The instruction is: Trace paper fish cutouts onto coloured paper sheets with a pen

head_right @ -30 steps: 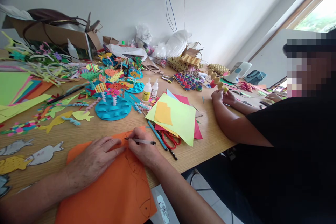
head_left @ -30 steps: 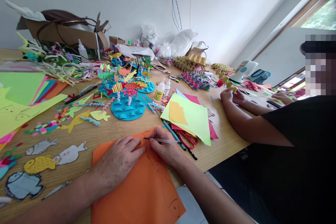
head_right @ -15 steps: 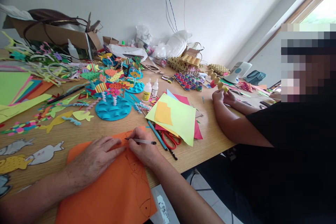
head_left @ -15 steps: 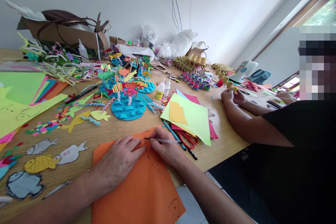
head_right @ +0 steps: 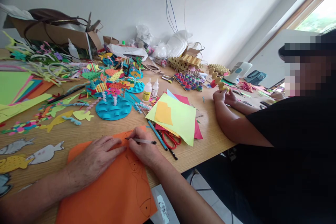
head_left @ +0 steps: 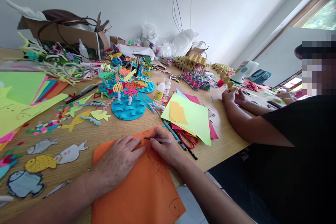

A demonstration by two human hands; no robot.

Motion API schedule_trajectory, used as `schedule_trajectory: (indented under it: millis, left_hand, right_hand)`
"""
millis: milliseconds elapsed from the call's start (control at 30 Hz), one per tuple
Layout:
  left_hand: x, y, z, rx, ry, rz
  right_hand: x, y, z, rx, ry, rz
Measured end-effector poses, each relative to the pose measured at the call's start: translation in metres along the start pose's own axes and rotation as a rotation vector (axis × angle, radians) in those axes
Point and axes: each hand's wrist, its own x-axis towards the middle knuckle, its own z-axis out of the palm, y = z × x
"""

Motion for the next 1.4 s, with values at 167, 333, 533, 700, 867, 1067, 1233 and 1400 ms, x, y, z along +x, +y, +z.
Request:
schedule_trajectory:
  millis: [167,333,533,700,867,1067,1233,1400]
  left_hand:
    - [0.0002,-0.0001,-0.0006,0.002,0.000,-0.003]
    - [-0.0007,-0.0003,0.0003,-0.025,0.019,-0.006]
    - [-0.0018,-0.0013,0.0029,-0.017,0.036,-0.004]
    - [0.0005,0.0002,-0.0006,0.023,0.012,-0.007]
    - [0.0020,0.0013,-0.0034,0.012,0.010,0.002]
    - [0.0007,0.0009,-0.0030,-0.001,0.010,0.000]
    - [0.0005,0.0008,-0.0018,-0.007,0.027,-0.008]
    - [0.0022,0.0011,-0.0034,-0.016,0.013,-0.003]
  right_hand:
    - [0.0000,0.0008,0.0009,0.005,0.001,0.000]
    - [0.0002,0.0025,0.0018,0.028,0.011,0.015]
    - [0.0004,0.0009,0.0015,0.021,0.009,0.009]
    - [0.0000,0.0020,0.0013,0.034,-0.008,0.009]
    - [-0.0002,0.0040,0.0021,0.044,0.007,0.004]
    - [0.0007,0.0035,0.0018,0.034,0.005,0.015]
    - [0.0010,0.0033,0.0016,0.037,-0.007,0.014]
    - [0.0002,0.0036,0.0013,0.028,-0.006,0.022]
